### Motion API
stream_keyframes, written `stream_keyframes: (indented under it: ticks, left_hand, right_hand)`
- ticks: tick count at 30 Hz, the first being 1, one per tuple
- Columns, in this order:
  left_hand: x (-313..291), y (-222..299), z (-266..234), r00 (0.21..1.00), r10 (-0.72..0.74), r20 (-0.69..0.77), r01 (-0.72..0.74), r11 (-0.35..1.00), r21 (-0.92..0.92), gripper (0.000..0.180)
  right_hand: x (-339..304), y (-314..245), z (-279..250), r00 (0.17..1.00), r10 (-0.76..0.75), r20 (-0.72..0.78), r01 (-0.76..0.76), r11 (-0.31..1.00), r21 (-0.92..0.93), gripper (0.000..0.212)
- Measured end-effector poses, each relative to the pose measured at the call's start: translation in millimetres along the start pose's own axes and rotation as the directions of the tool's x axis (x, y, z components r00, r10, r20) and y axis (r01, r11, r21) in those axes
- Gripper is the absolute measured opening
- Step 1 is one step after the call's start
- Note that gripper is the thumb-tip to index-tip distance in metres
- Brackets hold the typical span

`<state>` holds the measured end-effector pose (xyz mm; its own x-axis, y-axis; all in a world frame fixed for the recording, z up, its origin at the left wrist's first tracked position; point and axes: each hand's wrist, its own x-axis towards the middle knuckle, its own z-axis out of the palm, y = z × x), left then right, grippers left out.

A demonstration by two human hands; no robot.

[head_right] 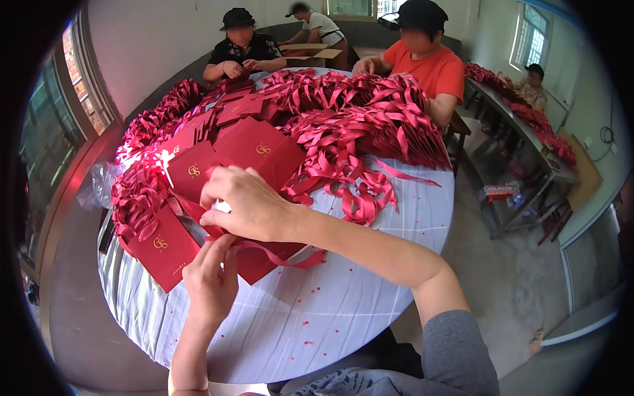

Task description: The person assembles gift bags by threading ribbon handles through the bag slots and stacking the bags on the table by hand.

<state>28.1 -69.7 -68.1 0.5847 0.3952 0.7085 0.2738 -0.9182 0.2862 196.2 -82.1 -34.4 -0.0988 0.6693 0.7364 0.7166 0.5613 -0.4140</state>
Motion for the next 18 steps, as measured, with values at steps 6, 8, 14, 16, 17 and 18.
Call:
stream_keyframes:
  ticks: [6, 8, 14, 16, 17, 18]
  left_hand:
    - [12, -22, -5, 0.964, -0.257, -0.063, 0.246, 0.957, -0.152, 0.014]
    - [11, -27, 1, 0.959, -0.273, -0.071, 0.257, 0.95, -0.177, 0.014]
    - [12, -30, 1, 0.932, -0.358, -0.052, 0.33, 0.899, -0.287, 0.014]
    - [11, -34, 1, 0.907, -0.421, 0.017, 0.401, 0.851, -0.34, 0.014]
    - [10, -35, 1, 0.906, -0.422, 0.016, 0.402, 0.85, -0.339, 0.014]
    - [9, -37, 2, 0.914, -0.406, 0.001, 0.384, 0.863, -0.329, 0.015]
  right_hand:
    - [-24, -15, -17, 0.99, -0.028, -0.138, 0.003, 0.984, -0.177, 0.016]
    - [-43, -11, -9, 0.984, 0.16, 0.073, -0.141, 0.966, -0.217, 0.025]
    - [-63, -4, 13, 0.978, 0.192, -0.083, -0.208, 0.933, -0.292, 0.026]
    - [-65, -1, 14, 0.979, 0.187, -0.083, -0.203, 0.929, -0.31, 0.026]
    - [-66, 0, 15, 0.98, 0.18, -0.083, -0.197, 0.923, -0.329, 0.026]
    - [-69, -1, 15, 0.976, 0.219, 0.012, -0.202, 0.917, -0.343, 0.023]
